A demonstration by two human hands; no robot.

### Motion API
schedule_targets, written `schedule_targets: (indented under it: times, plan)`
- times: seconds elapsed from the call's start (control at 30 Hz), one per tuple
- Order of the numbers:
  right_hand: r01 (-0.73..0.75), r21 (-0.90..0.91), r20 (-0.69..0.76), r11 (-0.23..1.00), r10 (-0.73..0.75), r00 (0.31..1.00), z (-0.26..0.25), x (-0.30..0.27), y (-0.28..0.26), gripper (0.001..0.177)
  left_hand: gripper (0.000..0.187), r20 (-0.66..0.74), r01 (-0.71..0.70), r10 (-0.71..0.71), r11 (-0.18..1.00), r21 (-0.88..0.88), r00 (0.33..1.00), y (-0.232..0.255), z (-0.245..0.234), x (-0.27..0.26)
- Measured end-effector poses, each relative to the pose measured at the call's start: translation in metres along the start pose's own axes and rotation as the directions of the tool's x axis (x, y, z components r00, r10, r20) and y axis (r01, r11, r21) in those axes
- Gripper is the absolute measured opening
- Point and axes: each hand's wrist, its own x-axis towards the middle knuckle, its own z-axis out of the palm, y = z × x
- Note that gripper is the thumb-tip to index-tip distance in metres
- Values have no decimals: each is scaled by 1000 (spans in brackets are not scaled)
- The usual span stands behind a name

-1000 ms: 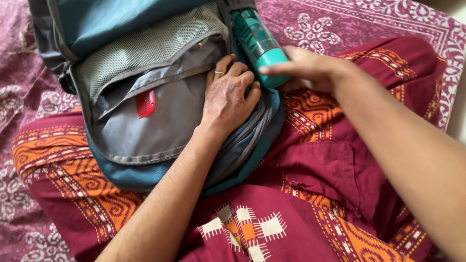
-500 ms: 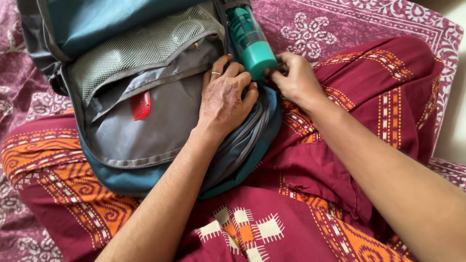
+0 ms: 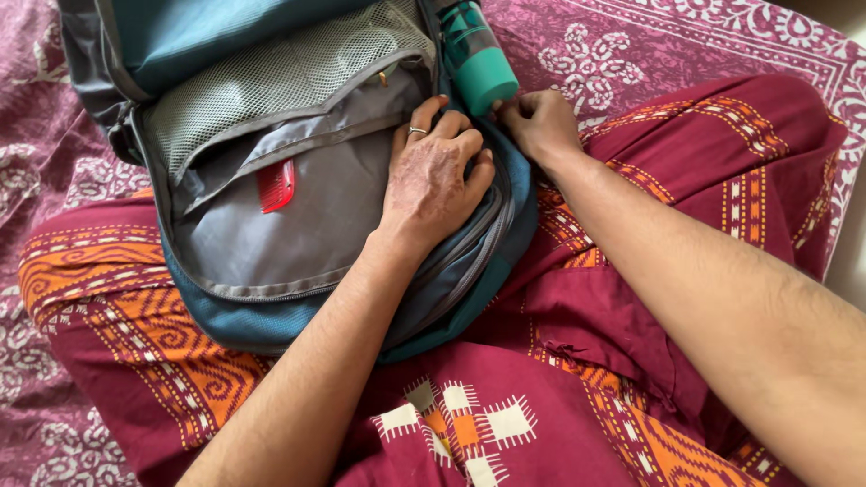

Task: The person packs a backpack with daily essentials, including a charger, cable, wallet, sunglasses, watch, comb, and water bottle. They then unpack the items and repack them in a different order before closing the bag.

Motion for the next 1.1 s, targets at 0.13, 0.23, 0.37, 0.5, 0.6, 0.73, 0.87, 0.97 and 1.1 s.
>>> schedule_targets:
  times: [0.13,0.23,0.37,0.5,0.6,0.73,0.87,0.97,1.1]
  plan:
    - [-7,-50,-32,999,5,999,3,1,1,38,16,11,6,-6,1000,4,1000,2,-2,-2]
    - [52,-20,-26,998,-53,998,2,0,2,38,16,-22,-10,10,1000,17,1000,4,-3,-6]
    - [15,129,43,992,-21,999,6,3,7,41,17,-35,-19,19,1000,23,999,4,-4,-9]
    - [-66,70,89,995,59,994,11,14,22,42,15,-9,-13,13,1000,15,1000,4,-5,-9]
    - [-150,-24,22,988,151,988,19,21,34,31,14,-32,-24,24,1000,15,999,4,-4,-10]
    - [-226,68,-30,972,228,973,21,22,42,30,14,-32,-12,13,1000,23,999,4,-5,-11]
    - [-130,99,-97,987,140,985,20,18,39,27,14,-46,-31,33,999,40,998,7,-10,-9]
    - [-18,197,-104,980,40,994,16,15,36,23,16,-45,-31,30,999,-12,999,15,-21,-5]
    - [94,189,-83,977,-79,993,12,11,29,20,24,-182,-84,79,996,-17,980,16,-38,5]
